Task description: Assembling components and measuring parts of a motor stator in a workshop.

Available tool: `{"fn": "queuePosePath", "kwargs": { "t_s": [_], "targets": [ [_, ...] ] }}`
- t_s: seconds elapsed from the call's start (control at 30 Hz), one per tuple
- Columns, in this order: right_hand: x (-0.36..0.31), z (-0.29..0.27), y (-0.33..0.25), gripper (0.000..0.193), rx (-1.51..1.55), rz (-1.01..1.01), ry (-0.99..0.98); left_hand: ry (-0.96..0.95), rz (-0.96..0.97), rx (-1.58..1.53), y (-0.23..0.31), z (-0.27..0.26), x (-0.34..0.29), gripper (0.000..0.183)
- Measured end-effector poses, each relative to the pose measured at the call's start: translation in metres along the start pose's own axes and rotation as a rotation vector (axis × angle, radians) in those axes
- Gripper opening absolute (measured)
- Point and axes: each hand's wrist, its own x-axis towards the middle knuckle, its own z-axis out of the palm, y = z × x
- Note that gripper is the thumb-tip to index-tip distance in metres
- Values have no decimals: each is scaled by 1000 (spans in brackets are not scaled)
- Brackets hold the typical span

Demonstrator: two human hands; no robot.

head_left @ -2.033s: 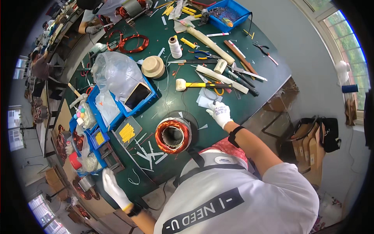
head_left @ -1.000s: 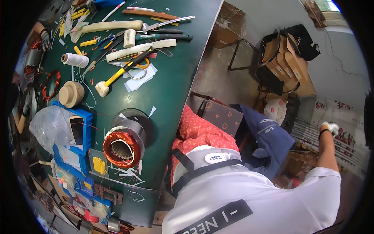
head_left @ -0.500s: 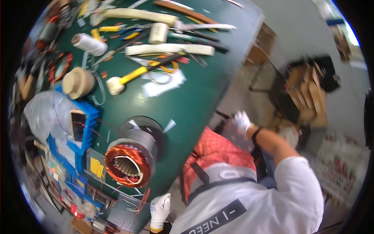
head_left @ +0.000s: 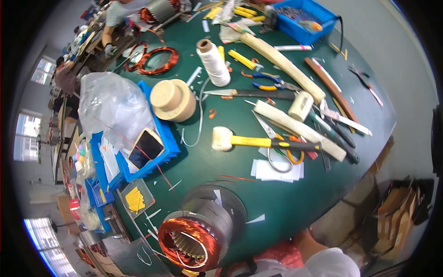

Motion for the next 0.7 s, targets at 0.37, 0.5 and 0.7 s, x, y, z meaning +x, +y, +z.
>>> {"fn": "queuePosePath", "kwargs": {
  "t_s": [0.37,0.5,0.7],
  "targets": [
    [36,-78,108,41,14,-200,-74,41,-172,-131,41,-61,33,40],
    [38,-106,157,41,29,-196,-103,90,-163,-203,54,-85,60,41],
    [14,-145,229,41,45,-133,-125,207,-98,-328,70,-105,87,41]
  ]
}}
